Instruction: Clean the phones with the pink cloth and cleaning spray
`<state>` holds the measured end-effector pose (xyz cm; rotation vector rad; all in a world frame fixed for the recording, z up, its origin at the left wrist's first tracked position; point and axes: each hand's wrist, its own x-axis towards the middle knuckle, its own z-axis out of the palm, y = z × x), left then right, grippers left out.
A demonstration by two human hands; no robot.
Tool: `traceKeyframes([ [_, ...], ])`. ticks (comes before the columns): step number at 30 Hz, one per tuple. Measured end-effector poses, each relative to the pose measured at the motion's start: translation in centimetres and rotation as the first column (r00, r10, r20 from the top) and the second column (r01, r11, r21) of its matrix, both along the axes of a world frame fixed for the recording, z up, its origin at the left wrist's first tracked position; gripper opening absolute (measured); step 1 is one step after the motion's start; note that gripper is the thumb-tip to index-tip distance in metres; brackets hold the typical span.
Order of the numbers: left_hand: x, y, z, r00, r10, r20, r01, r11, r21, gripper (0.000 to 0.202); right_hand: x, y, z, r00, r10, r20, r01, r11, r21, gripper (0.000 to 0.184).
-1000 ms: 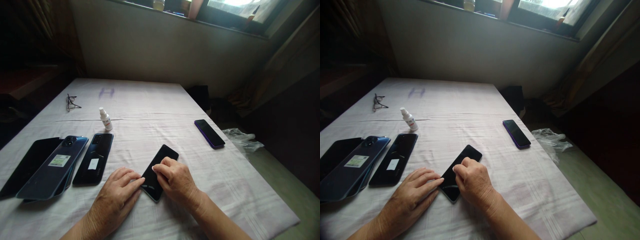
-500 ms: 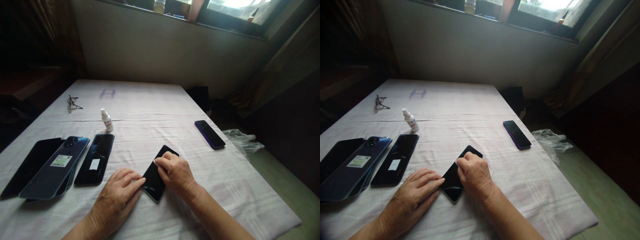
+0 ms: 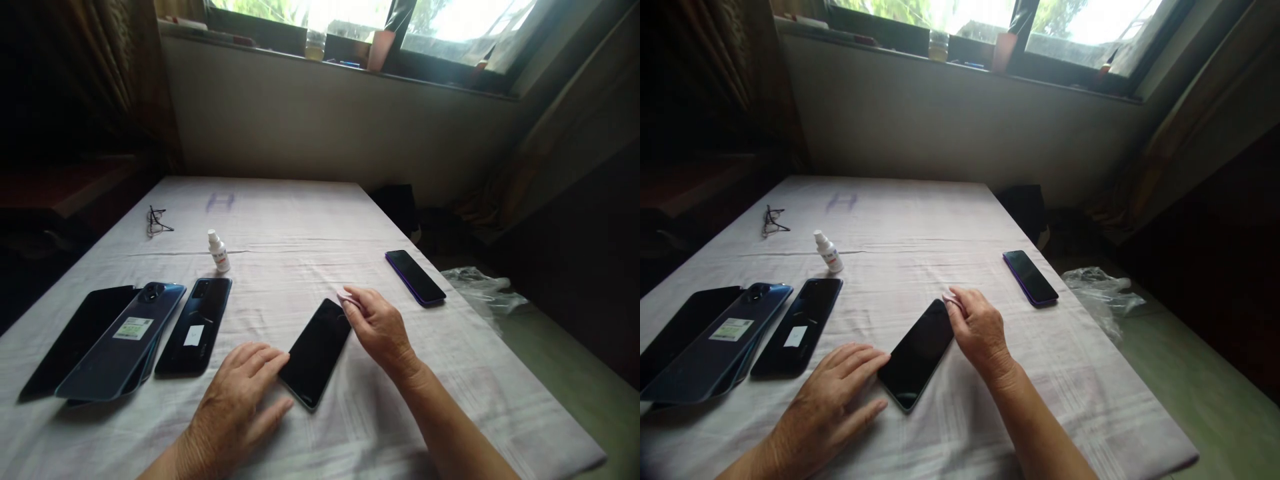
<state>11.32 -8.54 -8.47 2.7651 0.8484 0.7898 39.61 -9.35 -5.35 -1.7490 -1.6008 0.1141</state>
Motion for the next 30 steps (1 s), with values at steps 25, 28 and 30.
traceKeyframes([
  [25,-1.3,5.8,2.6,0.88,0.177,-0.441,-0.244,0.965,-0.1,0.069,-1.6,-7.3,-1.4,0.949,0.263,-0.173,-0.293,0.939,-0.178,0.02],
  [28,-1.1,6.8,3.5,0.876,0.143,-0.461,-0.223,0.967,-0.124,0.066,0.5,-6.4,-1.2,0.928,0.306,-0.214,-0.338,0.932,-0.133,0.019],
  [30,-0.8,7.5,4.3,0.88,0.106,-0.463,-0.19,0.972,-0.139,0.06,1.9,-5.3,-1.2,0.919,0.321,-0.227,-0.353,0.928,-0.117,0.019],
])
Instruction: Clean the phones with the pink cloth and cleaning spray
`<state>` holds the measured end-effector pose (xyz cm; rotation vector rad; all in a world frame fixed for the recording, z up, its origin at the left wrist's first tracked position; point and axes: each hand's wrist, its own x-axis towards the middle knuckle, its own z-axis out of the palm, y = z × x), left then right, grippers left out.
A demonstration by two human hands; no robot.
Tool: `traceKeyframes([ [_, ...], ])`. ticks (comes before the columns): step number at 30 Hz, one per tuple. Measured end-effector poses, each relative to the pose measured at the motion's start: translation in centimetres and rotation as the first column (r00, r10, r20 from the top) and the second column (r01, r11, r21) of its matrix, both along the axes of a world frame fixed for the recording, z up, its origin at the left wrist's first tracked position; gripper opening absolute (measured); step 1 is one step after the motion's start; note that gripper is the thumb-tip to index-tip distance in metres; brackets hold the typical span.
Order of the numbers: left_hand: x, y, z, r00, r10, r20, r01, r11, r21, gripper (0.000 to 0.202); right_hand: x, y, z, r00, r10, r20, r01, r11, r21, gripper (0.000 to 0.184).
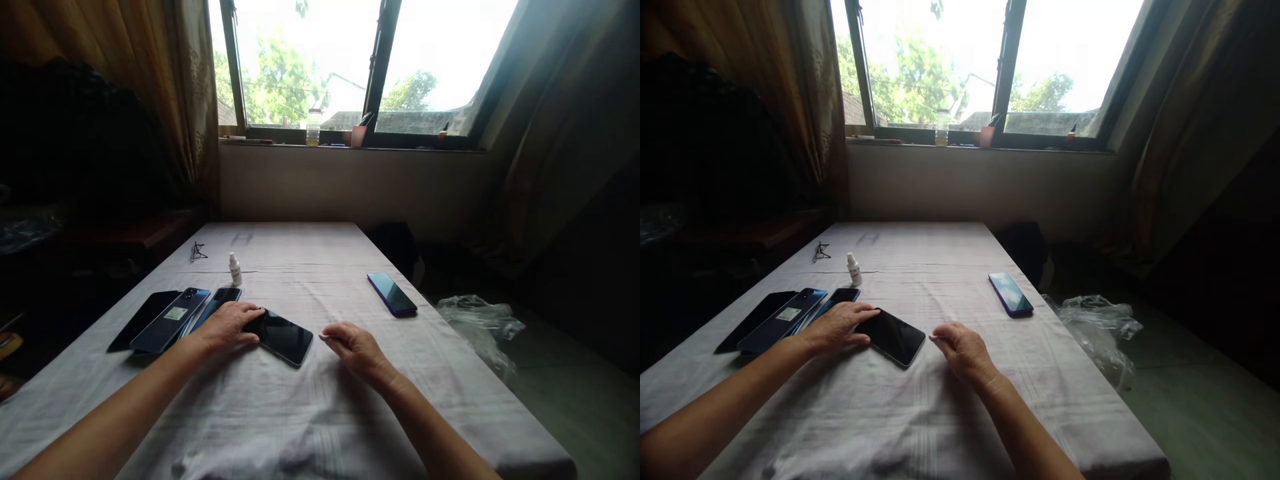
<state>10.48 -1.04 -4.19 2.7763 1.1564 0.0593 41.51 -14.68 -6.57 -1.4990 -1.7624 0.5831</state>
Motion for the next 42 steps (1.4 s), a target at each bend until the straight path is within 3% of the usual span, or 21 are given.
traceKeyframes([
  [5,0.5,2.5,0.4,0.996,-0.08,0.04,0.082,0.995,-0.063,0.057,1.1,3.5,-0.3,0.996,0.087,-0.033,-0.087,0.996,-0.003,0.019],
  [9,1.2,4.6,-1.1,0.992,-0.091,0.089,0.101,0.987,-0.124,0.065,0.4,6.5,-0.5,0.976,0.22,-0.008,-0.22,0.975,0.015,0.009],
  [13,2.7,5.6,-2.8,0.983,-0.082,0.162,0.109,0.981,-0.161,0.055,0.0,8.2,-1.1,0.951,0.309,0.026,-0.309,0.951,0.003,0.012],
  [17,3.6,5.3,-4.2,0.955,-0.09,0.282,0.139,0.977,-0.159,0.047,-0.2,8.0,-1.7,0.941,0.329,0.086,-0.333,0.942,0.037,0.016],
  [22,2.9,4.8,-5.1,0.906,-0.063,0.418,0.117,0.988,-0.104,0.044,-0.7,7.0,-1.5,0.925,0.342,0.163,-0.363,0.924,0.123,0.018],
  [30,2.8,4.8,-5.7,0.863,-0.091,0.498,0.121,0.992,-0.028,0.036,-0.7,4.9,-0.2,0.881,0.462,0.101,-0.467,0.883,0.033,0.019],
  [36,2.8,4.8,-6.0,0.862,-0.087,0.499,0.112,0.993,-0.021,0.036,-1.3,5.6,-1.1,0.942,0.296,0.158,-0.312,0.946,0.092,0.02],
  [42,2.9,4.8,-5.7,0.865,-0.088,0.495,0.119,0.992,-0.033,0.036,-0.6,4.8,0.9,0.861,0.499,0.099,-0.491,0.866,-0.093,0.022],
])
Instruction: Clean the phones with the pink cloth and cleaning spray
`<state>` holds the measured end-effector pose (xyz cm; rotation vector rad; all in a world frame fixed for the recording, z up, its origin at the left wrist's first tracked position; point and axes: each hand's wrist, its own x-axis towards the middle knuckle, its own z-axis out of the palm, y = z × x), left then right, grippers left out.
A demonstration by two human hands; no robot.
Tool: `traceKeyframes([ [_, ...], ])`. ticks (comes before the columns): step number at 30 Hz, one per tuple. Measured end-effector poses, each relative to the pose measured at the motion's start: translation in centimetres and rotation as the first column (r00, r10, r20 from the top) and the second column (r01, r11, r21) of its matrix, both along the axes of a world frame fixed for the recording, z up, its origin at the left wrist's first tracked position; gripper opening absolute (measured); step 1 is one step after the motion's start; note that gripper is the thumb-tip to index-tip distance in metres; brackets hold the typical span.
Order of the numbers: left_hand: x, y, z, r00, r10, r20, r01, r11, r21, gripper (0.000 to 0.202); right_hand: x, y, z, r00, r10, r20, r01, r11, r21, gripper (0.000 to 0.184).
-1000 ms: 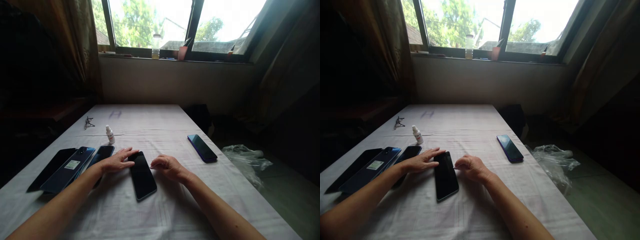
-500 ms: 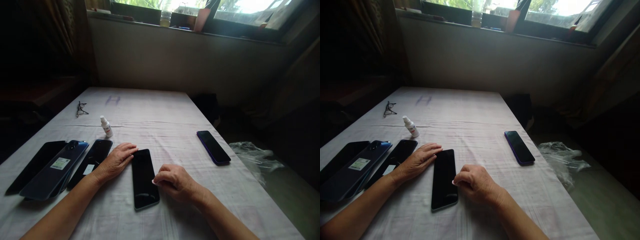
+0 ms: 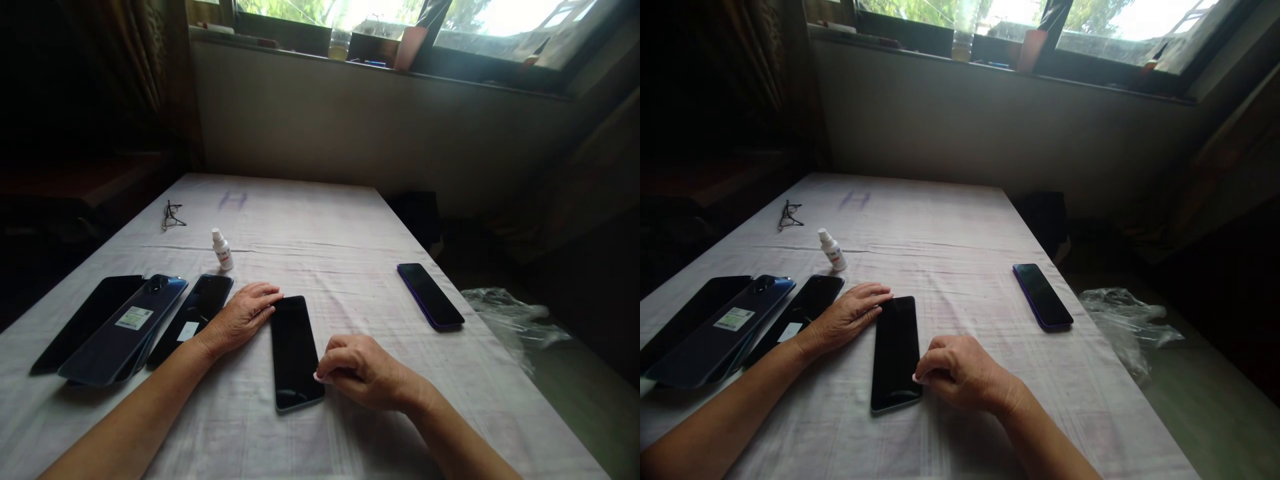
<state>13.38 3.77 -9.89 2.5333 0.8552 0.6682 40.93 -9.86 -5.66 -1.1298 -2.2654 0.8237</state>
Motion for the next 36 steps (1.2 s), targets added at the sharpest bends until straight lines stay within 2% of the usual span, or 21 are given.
traceKeyframes([
  [3,0.1,0.1,0.1,1.0,-0.004,0.002,0.004,1.0,0.001,0.035,0.1,-0.3,0.4,0.999,-0.003,0.032,0.004,1.0,-0.025,0.02],
  [9,0.2,0.4,-0.1,1.0,-0.008,0.005,0.008,1.0,0.012,0.035,-1.2,0.5,-1.3,0.98,-0.19,0.05,0.179,0.969,0.168,0.023],
  [12,0.3,0.6,-0.3,1.0,-0.01,0.005,0.01,1.0,0.015,0.035,-1.6,0.6,-1.6,0.971,-0.231,0.064,0.212,0.952,0.223,0.022],
  [15,0.4,0.6,-0.3,1.0,-0.006,0.002,0.006,1.0,0.02,0.035,-1.5,0.4,-1.0,0.985,-0.15,0.087,0.132,0.973,0.19,0.023],
  [19,0.5,0.5,-0.2,1.0,0.001,-0.009,-0.001,1.0,0.024,0.034,-1.0,-0.3,0.2,0.997,-0.026,0.077,0.022,0.999,0.049,0.022],
  [22,0.4,0.4,-0.2,1.0,0.008,-0.016,-0.008,1.0,0.019,0.035,-0.7,-0.7,0.8,0.997,0.036,0.07,-0.034,0.999,-0.036,0.025],
  [26,0.3,0.3,-0.1,1.0,0.016,-0.022,-0.016,1.0,0.007,0.035,-0.6,-1.0,0.9,0.995,0.073,0.067,-0.068,0.995,-0.066,0.028],
  [30,0.4,0.3,-0.1,0.999,0.017,-0.027,-0.017,1.0,0.0,0.034,-1.4,-0.6,0.1,0.994,-0.049,0.097,0.045,0.998,0.045,0.021],
  [34,0.4,0.3,-0.1,1.0,0.018,-0.025,-0.018,1.0,0.003,0.035,-2.6,-0.1,-1.2,0.96,-0.26,0.1,0.235,0.949,0.212,0.019],
  [36,0.4,0.3,-0.1,1.0,0.018,-0.021,-0.018,1.0,0.006,0.034,-3.0,0.2,-1.4,0.948,-0.302,0.102,0.269,0.929,0.253,0.018],
])
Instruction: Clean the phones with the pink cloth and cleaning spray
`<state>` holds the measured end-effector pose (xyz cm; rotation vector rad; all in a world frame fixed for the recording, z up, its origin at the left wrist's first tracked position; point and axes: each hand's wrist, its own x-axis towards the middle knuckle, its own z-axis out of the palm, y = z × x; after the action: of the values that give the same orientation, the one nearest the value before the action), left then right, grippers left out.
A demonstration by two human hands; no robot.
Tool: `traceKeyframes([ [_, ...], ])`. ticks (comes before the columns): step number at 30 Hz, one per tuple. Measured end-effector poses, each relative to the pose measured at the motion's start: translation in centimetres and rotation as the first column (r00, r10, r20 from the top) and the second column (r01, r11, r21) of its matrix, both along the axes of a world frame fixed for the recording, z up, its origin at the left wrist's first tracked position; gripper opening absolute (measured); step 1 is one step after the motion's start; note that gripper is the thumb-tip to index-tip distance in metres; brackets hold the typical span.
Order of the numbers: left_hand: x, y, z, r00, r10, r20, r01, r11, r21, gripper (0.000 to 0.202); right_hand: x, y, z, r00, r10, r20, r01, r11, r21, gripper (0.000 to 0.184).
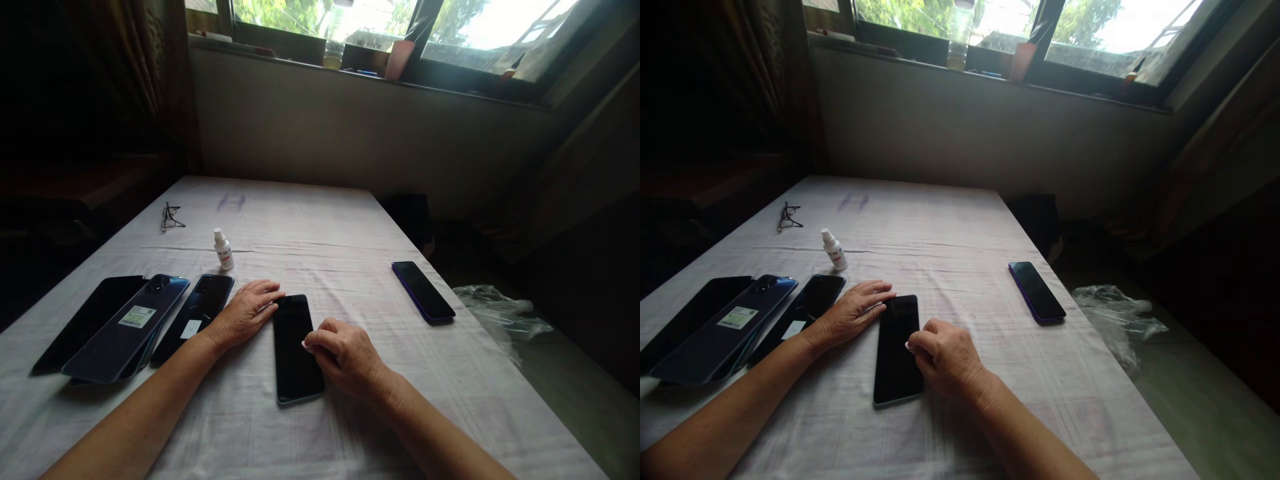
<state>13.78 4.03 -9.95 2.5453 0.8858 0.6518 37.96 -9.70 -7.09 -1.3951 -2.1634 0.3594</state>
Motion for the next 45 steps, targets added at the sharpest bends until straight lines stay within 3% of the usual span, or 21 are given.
traceKeyframes([
  [8,0.0,0.0,-0.3,1.0,0.013,0.007,-0.013,1.0,0.001,0.032,0.7,-1.0,1.3,0.966,0.252,-0.054,-0.256,0.962,-0.099,0.024],
  [13,0.0,-0.2,-0.1,1.0,0.012,0.011,-0.012,1.0,-0.011,0.032,1.4,-1.6,1.9,0.944,0.321,-0.079,-0.329,0.932,-0.154,0.024],
  [17,0.0,-0.2,-0.1,1.0,0.007,0.011,-0.007,1.0,-0.015,0.032,1.1,-1.4,1.7,0.942,0.319,-0.1,-0.331,0.932,-0.145,0.022],
  [23,0.0,0.0,-0.4,1.0,0.01,0.007,-0.01,1.0,-0.009,0.032,-0.7,-0.8,0.5,0.99,0.144,-0.004,-0.143,0.986,0.081,0.022],
  [32,0.1,0.0,-0.4,1.0,0.012,-0.022,-0.012,1.0,0.003,0.033,-0.1,-2.2,1.4,0.947,0.321,-0.027,-0.322,0.945,-0.053,0.02],
  [39,-0.4,0.0,0.5,0.993,-0.02,-0.113,0.02,1.0,-0.001,0.036,-1.0,-1.5,0.7,0.994,0.11,0.005,-0.11,0.989,0.094,0.02],
  [45,-1.9,-0.3,3.1,0.962,-0.072,-0.264,0.079,0.997,0.018,0.05,0.6,-1.9,1.0,0.987,-0.083,-0.139,0.079,0.996,-0.037,0.015],
])
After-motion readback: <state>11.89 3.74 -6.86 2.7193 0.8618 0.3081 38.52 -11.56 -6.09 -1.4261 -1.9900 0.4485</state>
